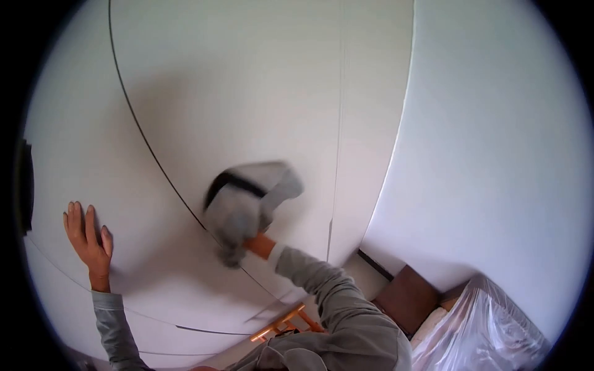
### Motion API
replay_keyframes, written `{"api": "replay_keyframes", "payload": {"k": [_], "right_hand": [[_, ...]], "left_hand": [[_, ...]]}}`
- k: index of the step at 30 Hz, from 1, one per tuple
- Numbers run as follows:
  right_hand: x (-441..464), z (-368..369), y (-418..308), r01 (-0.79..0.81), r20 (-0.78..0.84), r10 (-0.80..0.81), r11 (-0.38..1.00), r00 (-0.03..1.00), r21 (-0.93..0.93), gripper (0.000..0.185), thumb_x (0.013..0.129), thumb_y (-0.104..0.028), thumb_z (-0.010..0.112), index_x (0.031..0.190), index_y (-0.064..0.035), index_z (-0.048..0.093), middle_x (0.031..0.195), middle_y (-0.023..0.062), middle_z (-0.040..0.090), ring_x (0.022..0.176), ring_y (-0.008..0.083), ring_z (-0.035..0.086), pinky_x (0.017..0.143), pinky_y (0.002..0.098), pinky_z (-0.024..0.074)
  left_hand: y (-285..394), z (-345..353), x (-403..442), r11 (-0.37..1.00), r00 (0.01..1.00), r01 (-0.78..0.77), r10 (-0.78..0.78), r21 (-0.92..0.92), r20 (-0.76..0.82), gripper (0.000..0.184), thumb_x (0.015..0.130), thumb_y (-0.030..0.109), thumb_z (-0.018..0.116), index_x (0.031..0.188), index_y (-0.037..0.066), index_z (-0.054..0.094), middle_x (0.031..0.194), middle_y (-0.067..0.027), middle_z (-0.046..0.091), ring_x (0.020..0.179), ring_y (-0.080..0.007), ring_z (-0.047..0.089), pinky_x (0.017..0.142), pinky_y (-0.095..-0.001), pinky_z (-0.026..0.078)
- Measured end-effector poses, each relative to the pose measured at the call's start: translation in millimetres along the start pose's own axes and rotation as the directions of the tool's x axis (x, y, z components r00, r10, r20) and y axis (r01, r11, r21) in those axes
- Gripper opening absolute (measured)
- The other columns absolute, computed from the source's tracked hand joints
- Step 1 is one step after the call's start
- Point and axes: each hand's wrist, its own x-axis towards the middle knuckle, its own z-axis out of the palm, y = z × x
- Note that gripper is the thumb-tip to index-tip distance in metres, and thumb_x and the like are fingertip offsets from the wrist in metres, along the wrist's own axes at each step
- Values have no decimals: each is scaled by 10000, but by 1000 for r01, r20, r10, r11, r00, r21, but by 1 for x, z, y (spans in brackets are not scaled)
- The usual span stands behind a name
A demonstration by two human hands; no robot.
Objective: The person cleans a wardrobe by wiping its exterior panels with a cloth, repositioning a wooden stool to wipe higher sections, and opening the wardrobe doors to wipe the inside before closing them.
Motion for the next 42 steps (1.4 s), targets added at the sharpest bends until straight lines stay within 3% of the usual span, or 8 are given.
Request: {"api": "replay_keyframes", "payload": {"k": [6, 15, 21, 25, 28, 32, 36, 42], "right_hand": [[6, 29, -35, 190, -2, -191, 981, 982, -43, 615, 977, -361, 474, 1495, -87, 287, 1535, 134, 299, 1439, 273, 239, 1200, 393, 157], [0, -76, 168, -172, -222, 101, 927, 970, -333, 639, 981, -360, 468, 1512, -78, 253, 1546, 143, 276, 1445, 275, 222, 1203, 389, 146], [-73, -93, 229, -580, -327, 568, 812, 755, 69, 593, 993, -340, 475, 1480, -55, 295, 1469, 171, 366, 1368, 294, 343, 1160, 407, 246], [-133, -49, 216, -643, -229, 750, 653, 620, 400, 564, 1000, -327, 480, 1460, -39, 323, 1418, 190, 427, 1316, 307, 424, 1131, 419, 313], [-148, -13, 189, -640, -181, 795, 580, 579, 504, 536, 1002, -314, 487, 1434, -30, 347, 1377, 196, 465, 1274, 309, 471, 1103, 423, 354], [-136, 27, 122, -593, -139, 773, 576, 619, 563, 482, 991, -289, 505, 1375, -22, 390, 1316, 182, 494, 1209, 291, 498, 1046, 413, 386], [-96, 48, 41, -465, -88, 655, 618, 751, 633, 428, 981, -264, 522, 1316, -14, 432, 1255, 168, 524, 1145, 273, 525, 989, 402, 417], [-15, 9, -72, -129, 1, 211, 594, 977, 794, 349, 966, -227, 549, 1228, -2, 495, 1164, 147, 569, 1048, 247, 566, 904, 387, 463]], "left_hand": [[-6, 6, -3, 1000, 1000, -16, 16, -14, -25, 416, 939, 157, 502, 1342, 64, 537, 1459, -147, 416, 1381, -321, 377, 1151, -530, 269], [-5, 11, -5, 998, 1000, -26, 26, 52, -4, 405, 973, 199, 463, 1339, 40, 534, 1445, -166, 435, 1357, -353, 406, 1127, -536, 300], [-10, 18, -17, 998, 999, -41, 41, 50, -17, 407, 970, 191, 467, 1335, 25, 536, 1442, -182, 435, 1351, -357, 414, 1128, -539, 296], [-11, 14, -9, 997, 999, -43, 43, 67, -7, 402, 967, 191, 471, 1327, 28, 546, 1440, -185, 438, 1352, -355, 413, 1128, -539, 294], [-11, 11, -5, 998, 999, -38, 37, 46, 6, 399, 959, 189, 483, 1317, 31, 556, 1442, -183, 441, 1349, -358, 416, 1130, -536, 293], [-5, 10, -5, 1000, 1000, -18, 18, 5, -25, 418, 932, 164, 520, 1335, 55, 547, 1448, -165, 432, 1364, -343, 395, 1138, -530, 283], [3, 3, 3, 1000, 1000, -2, 1, -26, -30, 432, 910, 151, 547, 1334, 65, 551, 1425, -161, 440, 1370, -330, 386, 1145, -527, 272], [5, 3, 6, 999, 999, 26, -26, -22, -31, 381, 939, 226, 523, 1271, 59, 607, 1396, -172, 467, 1318, -348, 445, 1105, -539, 307]]}}
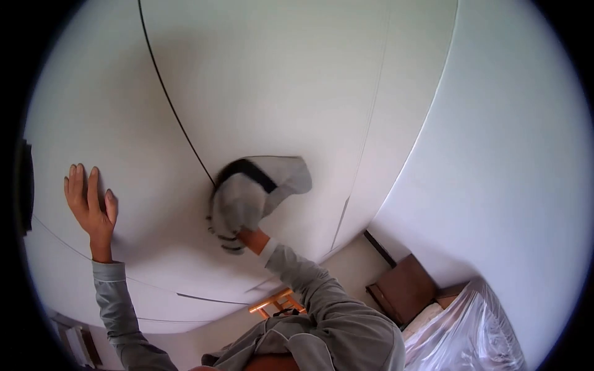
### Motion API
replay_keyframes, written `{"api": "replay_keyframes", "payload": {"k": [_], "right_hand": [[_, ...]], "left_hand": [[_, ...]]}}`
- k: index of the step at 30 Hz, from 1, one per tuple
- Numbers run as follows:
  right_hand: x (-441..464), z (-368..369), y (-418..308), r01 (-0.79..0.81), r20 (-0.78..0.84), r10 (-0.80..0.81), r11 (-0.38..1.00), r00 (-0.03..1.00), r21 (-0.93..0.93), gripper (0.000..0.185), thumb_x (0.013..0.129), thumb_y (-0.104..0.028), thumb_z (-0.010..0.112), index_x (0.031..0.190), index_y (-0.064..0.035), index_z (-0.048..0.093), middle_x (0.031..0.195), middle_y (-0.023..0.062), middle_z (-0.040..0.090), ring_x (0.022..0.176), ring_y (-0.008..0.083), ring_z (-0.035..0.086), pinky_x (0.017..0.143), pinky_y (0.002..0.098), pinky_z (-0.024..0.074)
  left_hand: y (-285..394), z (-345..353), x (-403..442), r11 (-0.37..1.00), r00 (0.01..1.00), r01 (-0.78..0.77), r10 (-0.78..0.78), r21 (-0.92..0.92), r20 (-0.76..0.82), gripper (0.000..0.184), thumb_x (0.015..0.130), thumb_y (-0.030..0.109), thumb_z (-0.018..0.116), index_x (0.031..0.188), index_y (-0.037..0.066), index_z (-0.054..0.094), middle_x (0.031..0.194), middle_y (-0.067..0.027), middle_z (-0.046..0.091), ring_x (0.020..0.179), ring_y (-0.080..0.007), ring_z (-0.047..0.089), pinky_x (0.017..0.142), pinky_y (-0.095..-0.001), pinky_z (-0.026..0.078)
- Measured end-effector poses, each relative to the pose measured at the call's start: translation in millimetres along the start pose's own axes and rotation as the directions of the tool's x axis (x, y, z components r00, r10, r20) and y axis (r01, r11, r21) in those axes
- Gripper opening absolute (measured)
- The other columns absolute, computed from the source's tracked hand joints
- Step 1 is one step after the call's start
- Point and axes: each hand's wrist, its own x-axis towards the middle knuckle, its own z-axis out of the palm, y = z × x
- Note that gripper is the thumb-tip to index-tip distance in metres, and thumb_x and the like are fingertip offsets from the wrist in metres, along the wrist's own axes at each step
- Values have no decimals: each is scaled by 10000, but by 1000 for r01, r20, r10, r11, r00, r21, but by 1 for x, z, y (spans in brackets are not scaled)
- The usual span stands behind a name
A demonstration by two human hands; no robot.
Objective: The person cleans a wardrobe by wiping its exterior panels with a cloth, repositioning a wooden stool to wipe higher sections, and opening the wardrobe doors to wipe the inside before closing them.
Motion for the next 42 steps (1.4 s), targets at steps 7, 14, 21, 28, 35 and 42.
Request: {"api": "replay_keyframes", "payload": {"k": [7, 14, 21, 28, 35, 42], "right_hand": [[59, -18, -147, -99, 502, -485, 641, 716, 761, 263, 948, -183, 579, 1125, 12, 568, 1057, 123, 621, 935, 216, 613, 804, 369, 518], [109, 18, -54, 436, 327, -298, 723, 897, -536, 460, 963, -265, 558, 1331, -28, 417, 1297, 143, 484, 1190, 255, 494, 982, 394, 446], [100, 61, -50, 122, 526, -110, 992, 844, 11, 476, 963, -236, 541, 1367, -26, 401, 1311, 185, 495, 1226, 273, 497, 1016, 386, 436], [31, 76, -80, 184, 707, 59, 947, 705, -263, 409, 908, -190, 583, 1276, -28, 508, 1204, 185, 591, 1150, 298, 559, 990, 411, 432], [-120, 62, 119, 100, 728, 51, 982, 684, -162, 483, 891, -206, 590, 1346, -86, 482, 1373, 135, 496, 1258, 308, 473, 1069, 399, 363], [-30, 71, -75, 491, 799, -100, 831, 593, -260, 328, 815, -267, 636, 1083, -82, 675, 1132, 134, 662, 1083, 318, 602, 937, 424, 470]], "left_hand": [[1, -4, 3, 1000, 1000, 24, -24, 5, -17, 377, 863, 203, 588, 1211, 68, 642, 1371, -159, 493, 1305, -355, 457, 1078, -559, 328], [-2, -2, 0, 995, 996, 84, -85, -49, -12, 383, 833, 206, 628, 1190, 70, 655, 1319, -145, 542, 1267, -326, 503, 1071, -528, 354], [-7, -2, -6, 990, 993, 101, -107, -98, -50, 409, 824, 145, 635, 1217, 34, 628, 1311, -147, 544, 1257, -335, 509, 1076, -515, 367], [-5, -3, -9, 990, 993, 100, -105, -103, -47, 408, 813, 127, 641, 1211, 41, 631, 1309, -142, 547, 1257, -334, 506, 1073, -508, 370], [78, -43, -81, 617, 734, 643, -665, -453, 137, 331, 841, 49, 611, 1169, 6, 619, 1182, -170, 590, 1092, -289, 561, 953, -416, 442], [254, -82, -209, -734, -44, 609, -410, -301, 911, 299, 992, 154, 477, 1249, 17, 545, 1195, -115, 599, 1097, -206, 568, 967, -339, 447]]}}
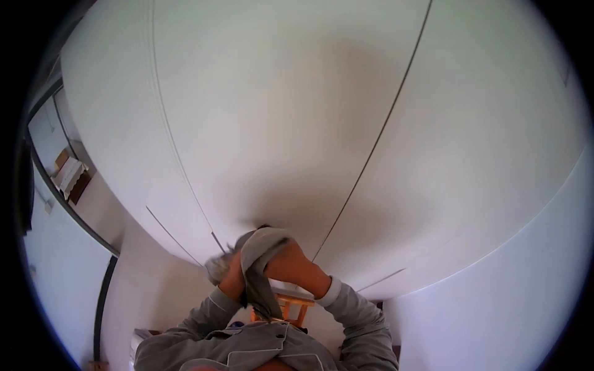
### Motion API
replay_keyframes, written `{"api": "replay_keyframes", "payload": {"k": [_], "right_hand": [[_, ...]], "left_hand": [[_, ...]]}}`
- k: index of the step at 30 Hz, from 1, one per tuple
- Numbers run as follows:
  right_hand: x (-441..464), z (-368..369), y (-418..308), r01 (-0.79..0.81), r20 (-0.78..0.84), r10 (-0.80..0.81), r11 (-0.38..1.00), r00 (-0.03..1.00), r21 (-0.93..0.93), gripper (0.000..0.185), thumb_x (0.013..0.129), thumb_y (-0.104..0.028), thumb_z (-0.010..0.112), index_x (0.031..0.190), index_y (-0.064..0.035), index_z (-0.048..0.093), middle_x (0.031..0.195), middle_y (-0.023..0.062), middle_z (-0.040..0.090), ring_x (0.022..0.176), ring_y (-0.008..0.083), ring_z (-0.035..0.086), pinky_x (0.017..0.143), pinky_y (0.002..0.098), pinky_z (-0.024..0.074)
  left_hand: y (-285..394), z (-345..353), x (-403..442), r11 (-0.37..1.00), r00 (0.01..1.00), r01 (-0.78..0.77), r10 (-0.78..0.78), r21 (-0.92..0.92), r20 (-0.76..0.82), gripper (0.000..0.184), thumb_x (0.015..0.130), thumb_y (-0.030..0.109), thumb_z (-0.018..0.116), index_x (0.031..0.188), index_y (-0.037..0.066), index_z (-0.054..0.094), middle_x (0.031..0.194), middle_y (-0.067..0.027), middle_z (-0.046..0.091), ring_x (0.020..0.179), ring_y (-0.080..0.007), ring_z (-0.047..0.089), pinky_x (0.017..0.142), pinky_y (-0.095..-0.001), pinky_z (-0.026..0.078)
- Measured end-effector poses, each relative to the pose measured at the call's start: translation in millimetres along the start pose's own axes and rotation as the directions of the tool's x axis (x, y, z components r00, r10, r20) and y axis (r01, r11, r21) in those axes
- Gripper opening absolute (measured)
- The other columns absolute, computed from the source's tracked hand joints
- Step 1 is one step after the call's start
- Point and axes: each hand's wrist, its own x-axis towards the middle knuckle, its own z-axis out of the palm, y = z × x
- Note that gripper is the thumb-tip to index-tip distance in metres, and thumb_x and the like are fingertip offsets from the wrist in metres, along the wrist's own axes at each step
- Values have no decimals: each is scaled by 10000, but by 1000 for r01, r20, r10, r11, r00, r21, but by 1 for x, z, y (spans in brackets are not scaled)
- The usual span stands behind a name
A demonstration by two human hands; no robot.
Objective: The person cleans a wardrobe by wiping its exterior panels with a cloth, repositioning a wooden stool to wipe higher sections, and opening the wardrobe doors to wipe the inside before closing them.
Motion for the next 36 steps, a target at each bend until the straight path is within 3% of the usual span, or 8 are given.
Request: {"api": "replay_keyframes", "payload": {"k": [2, 4, 7, 10, 16, 25, 28, 36], "right_hand": [[10, -8, -18, 167, 522, 3, 946, 853, -278, 236, 816, -295, 639, 938, -102, 700, 952, 106, 698, 907, 305, 656, 785, 420, 521], [16, -13, -34, 164, 614, 5, 962, 789, -219, 192, 808, -270, 633, 853, -94, 696, 816, 81, 695, 769, 287, 666, 668, 411, 527], [22, -35, -38, 165, 547, -160, 985, 822, 40, 184, 787, -222, 629, 868, -67, 685, 949, 86, 684, 911, 273, 647, 815, 407, 509], [37, -97, -10, 376, -61, -419, 862, 906, -340, 157, 842, -183, 628, 963, -88, 660, 1152, 131, 605, 1152, 330, 533, 1034, 493, 367], [81, -286, 9, -329, -551, -557, 452, 622, -829, 460, 951, -249, 517, 1398, -144, 496, 1498, 146, 377, 1398, 373, 300, 1140, 548, 162], [96, -317, 59, -423, -560, -580, 368, 592, -828, 475, 977, -474, 434, 1407, -283, 493, 1494, 72, 406, 1365, 308, 357, 1103, 569, 196], [96, -316, 58, -432, -557, -571, 353, 604, -830, 475, 976, -476, 436, 1403, -278, 499, 1496, 63, 406, 1368, 303, 356, 1106, 567, 201], [94, -318, 64, -424, -542, -615, 343, 573, -838, 464, 981, -448, 440, 1407, -274, 498, 1486, 43, 419, 1367, 280, 368, 1100, 534, 239]], "left_hand": [[-15, 12, -18, 929, 967, 241, -205, -280, 150, 366, 1000, 198, 489, 1321, 21, 496, 1240, -108, 576, 1140, -200, 553, 1030, -339, 422], [-32, 26, -39, 844, 931, 351, -270, -406, 245, 365, 1001, 197, 488, 1322, 23, 495, 1240, -108, 576, 1145, -201, 550, 1033, -339, 420], [-50, 35, -54, 788, 919, 387, -285, -479, 274, 365, 1003, 197, 487, 1324, 25, 495, 1241, -109, 577, 1153, -203, 547, 1037, -339, 417], [-44, 24, -53, 795, 946, 321, -241, -514, 218, 364, 1005, 197, 485, 1327, 28, 495, 1241, -110, 578, 1162, -204, 543, 1042, -340, 415], [34, 24, 24, 881, 994, -19, 67, -472, 84, 362, 1008, 196, 483, 1331, 33, 494, 1242, -113, 579, 1178, -208, 535, 1051, -341, 409], [72, 116, 113, 710, 768, -633, 626, 309, 134, 360, 1013, 195, 479, 1338, 39, 493, 1244, -115, 581, 1200, -212, 525, 1063, -342, 402], [93, 92, 111, 894, 966, -241, 257, -377, -7, 444, 1025, 241, 446, 1424, 55, 390, 1349, -122, 505, 1244, -212, 491, 1070, -332, 392], [43, -127, 130, 704, 875, -474, 309, -530, -373, 537, 1005, 386, 382, 1445, 79, 375, 1393, -120, 478, 1276, -258, 468, 1092, -387, 370]]}}
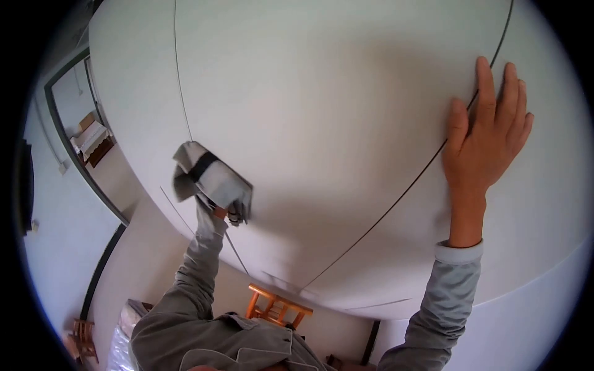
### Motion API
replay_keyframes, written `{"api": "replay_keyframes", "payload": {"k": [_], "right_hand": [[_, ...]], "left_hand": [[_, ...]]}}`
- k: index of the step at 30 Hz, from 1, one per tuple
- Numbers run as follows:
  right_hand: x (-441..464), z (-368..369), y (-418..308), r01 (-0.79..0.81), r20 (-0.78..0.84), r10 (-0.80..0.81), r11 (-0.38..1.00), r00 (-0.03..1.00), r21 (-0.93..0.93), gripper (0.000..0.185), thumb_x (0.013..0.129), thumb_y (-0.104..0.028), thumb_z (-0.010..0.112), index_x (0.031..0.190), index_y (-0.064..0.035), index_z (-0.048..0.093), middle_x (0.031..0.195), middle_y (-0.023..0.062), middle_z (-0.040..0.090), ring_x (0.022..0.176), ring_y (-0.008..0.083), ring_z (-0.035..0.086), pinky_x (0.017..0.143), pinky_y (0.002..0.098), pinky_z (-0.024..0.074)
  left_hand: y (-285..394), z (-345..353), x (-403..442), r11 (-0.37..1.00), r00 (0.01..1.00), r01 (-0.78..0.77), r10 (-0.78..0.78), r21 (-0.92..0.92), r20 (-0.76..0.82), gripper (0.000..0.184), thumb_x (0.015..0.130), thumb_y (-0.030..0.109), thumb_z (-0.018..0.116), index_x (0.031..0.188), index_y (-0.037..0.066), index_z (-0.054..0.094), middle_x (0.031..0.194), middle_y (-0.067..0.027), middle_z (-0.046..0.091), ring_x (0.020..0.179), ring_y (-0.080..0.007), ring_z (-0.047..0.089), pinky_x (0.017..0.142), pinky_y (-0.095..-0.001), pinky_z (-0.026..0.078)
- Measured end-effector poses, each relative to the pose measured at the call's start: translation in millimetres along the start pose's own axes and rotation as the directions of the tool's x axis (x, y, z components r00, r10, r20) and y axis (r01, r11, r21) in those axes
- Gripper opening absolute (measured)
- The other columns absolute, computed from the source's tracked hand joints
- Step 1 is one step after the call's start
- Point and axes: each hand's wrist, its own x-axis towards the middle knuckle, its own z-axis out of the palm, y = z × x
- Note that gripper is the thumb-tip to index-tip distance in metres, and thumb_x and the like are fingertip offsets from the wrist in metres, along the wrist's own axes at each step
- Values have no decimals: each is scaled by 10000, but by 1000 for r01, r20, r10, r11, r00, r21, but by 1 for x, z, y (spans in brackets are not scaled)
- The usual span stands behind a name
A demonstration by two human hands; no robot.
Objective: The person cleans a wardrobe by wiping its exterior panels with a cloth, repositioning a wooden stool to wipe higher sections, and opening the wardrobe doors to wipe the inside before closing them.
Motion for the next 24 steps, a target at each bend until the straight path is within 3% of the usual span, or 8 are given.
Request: {"api": "replay_keyframes", "payload": {"k": [7, 13, 16, 17, 18, 19, 22, 24], "right_hand": [[2, -2, -3, -11, 10, 12, 999, 1000, -46, 449, 978, -394, 445, 1404, -266, 505, 1483, 54, 419, 1365, 280, 372, 1095, 529, 251], [-1, -4, -3, -5, 17, 5, 1000, 1000, -20, 457, 968, -389, 457, 1403, -257, 507, 1486, 64, 417, 1363, 294, 376, 1105, 523, 243], [-3, -3, -2, 13, 14, -13, 1000, 1000, -6, 456, 971, -389, 455, 1402, -251, 509, 1485, 70, 418, 1360, 298, 381, 1104, 518, 242], [-4, -4, -2, 13, 24, -13, 1000, 1000, -14, 452, 975, -386, 453, 1400, -248, 512, 1484, 73, 420, 1358, 300, 384, 1101, 515, 245], [-5, -4, -2, 13, 29, -13, 1000, 1000, -9, 452, 975, -386, 453, 1400, -248, 512, 1484, 73, 420, 1358, 300, 384, 1101, 515, 245], [-5, -3, -2, 19, 26, -18, 1000, 999, -10, 447, 980, -380, 449, 1398, -239, 515, 1480, 73, 425, 1358, 298, 384, 1095, 510, 251], [-1, -5, -1, 36, 13, -36, 999, 999, -3, 441, 985, -366, 444, 1395, -220, 519, 1475, 74, 431, 1356, 297, 386, 1084, 503, 263], [-2, -5, -2, 46, 1, -46, 999, 999, 3, 440, 986, -358, 443, 1394, -210, 521, 1473, 75, 433, 1355, 297, 386, 1078, 500, 268]], "left_hand": [[-72, -53, -18, 979, 971, 175, -190, -108, -143, 631, 987, 513, 327, 1464, 101, 361, 1431, -119, 455, 1304, -299, 448, 1111, -435, 351], [-92, 60, -33, 864, 910, 399, -333, -308, 246, 718, 971, 621, 279, 1480, 119, 350, 1464, -117, 436, 1328, -333, 430, 1127, -477, 334], [-62, 46, 30, 864, 868, 423, -299, -274, 397, 806, 937, 701, 277, 1492, 119, 329, 1481, -117, 422, 1340, -344, 419, 1135, -497, 322], [-32, 56, 41, 922, 883, 362, -292, -140, 367, 769, 960, 666, 261, 1496, 119, 319, 1490, -115, 410, 1339, -347, 421, 1139, -498, 316], [-20, -6, 69, 922, 843, 365, -265, -134, 468, 780, 956, 663, 299, 1524, 132, 237, 1572, -111, 256, 1418, -354, 291, 1157, -558, 244], [-26, -8, 97, 859, 757, 375, -68, -347, 650, 644, 1023, 515, 263, 1478, 67, 352, 1500, -143, 390, 1391, -315, 347, 1157, -448, 289], [16, -54, 109, 992, 949, 41, 0, -122, 314, 651, 1022, 519, 280, 1483, 62, 331, 1501, -135, 379, 1378, -309, 358, 1145, -431, 307], [19, -102, 98, 990, 991, -49, 32, 132, 128, 658, 1021, 522, 292, 1486, 58, 318, 1502, -129, 371, 1369, -305, 365, 1136, -420, 319]]}}
